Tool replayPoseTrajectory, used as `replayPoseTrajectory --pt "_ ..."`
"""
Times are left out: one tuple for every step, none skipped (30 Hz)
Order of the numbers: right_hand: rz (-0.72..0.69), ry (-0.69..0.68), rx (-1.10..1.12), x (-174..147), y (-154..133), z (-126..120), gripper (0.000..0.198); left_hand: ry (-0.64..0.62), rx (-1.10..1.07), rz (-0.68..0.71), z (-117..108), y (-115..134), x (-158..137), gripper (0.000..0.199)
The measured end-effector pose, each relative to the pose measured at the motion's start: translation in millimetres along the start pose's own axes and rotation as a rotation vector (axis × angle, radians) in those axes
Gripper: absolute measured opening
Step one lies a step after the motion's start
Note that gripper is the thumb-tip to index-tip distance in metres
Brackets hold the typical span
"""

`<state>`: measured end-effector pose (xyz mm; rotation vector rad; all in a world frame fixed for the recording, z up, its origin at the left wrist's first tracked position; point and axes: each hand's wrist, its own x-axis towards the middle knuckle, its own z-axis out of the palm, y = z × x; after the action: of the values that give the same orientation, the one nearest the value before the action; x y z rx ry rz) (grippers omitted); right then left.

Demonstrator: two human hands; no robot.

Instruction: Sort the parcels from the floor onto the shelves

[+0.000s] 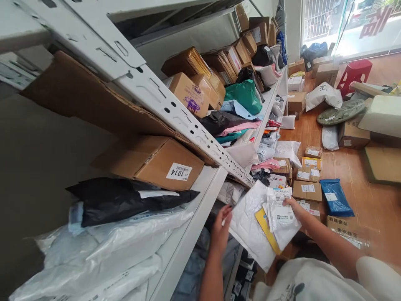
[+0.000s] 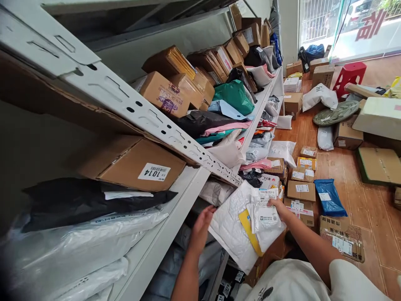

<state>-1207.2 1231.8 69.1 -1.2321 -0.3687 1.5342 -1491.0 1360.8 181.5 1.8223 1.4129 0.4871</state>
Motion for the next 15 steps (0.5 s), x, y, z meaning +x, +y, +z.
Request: replayPoseTrajectory --pt "0.055 -0.006 0.080 -1.5 -0.2 1.1 0.065 -0.026 -0.131 -0.007 12.7 0.5 -11.9 0.067" --pt "0.103 -0.015 0.142 -2.0 -0.2 4.0 0.063 -0.028 -0.270 -0.040 26.4 1.2 -22.8 0.073" --pt "0.139 -0.023 0.182 -1.7 0.4 8.1 0.061 -0.009 -0.399 -0.102 40.2 2.2 -32.7 0.078" --pt "0.166 -0.021 0.223 -0.6 1.8 12.5 0.059 0.021 -0.504 -0.183 53.5 3.3 -41.6 0.082" --pt "0.184 -0.020 0.279 0.8 4.2 16.8 0.058 0.045 -0.592 -0.273 65.5 4.5 -49.7 0.083" --pt "0.201 -0.026 0.352 2.4 7.4 20.6 0.057 0.054 -0.657 -0.356 75.3 5.8 -57.0 0.081" --pt "0.230 -0.045 0.437 3.8 11.4 23.8 0.056 0.044 -0.694 -0.415 82.3 7.3 -63.4 0.078" --pt "0.267 -0.073 0.512 4.9 16.0 26.3 0.054 0.036 -0.704 -0.446 85.9 8.7 -68.8 0.072" --pt "0.308 -0.107 0.563 5.6 21.0 28.4 0.051 0.047 -0.691 -0.456 86.0 10.1 -73.1 0.065" --pt "0.347 -0.140 0.593 5.9 26.1 30.1 0.049 0.061 -0.664 -0.454 82.9 11.3 -76.2 0.059" --pt "0.384 -0.170 0.602 5.9 31.2 31.7 0.047 0.075 -0.630 -0.447 77.1 12.3 -78.1 0.054" --pt "0.415 -0.190 0.596 5.6 36.1 33.2 0.046 0.093 -0.598 -0.444 69.4 12.9 -79.0 0.049" --pt "0.437 -0.206 0.584 5.3 40.7 34.6 0.046 0.133 -0.578 -0.455 60.9 13.0 -79.0 0.043" --pt "0.449 -0.221 0.572 5.1 44.7 35.9 0.047 0.201 -0.571 -0.478 52.2 12.6 -78.4 0.038" --pt "0.456 -0.237 0.564 5.0 47.9 36.8 0.049 0.291 -0.567 -0.494 43.9 11.7 -77.2 0.033"
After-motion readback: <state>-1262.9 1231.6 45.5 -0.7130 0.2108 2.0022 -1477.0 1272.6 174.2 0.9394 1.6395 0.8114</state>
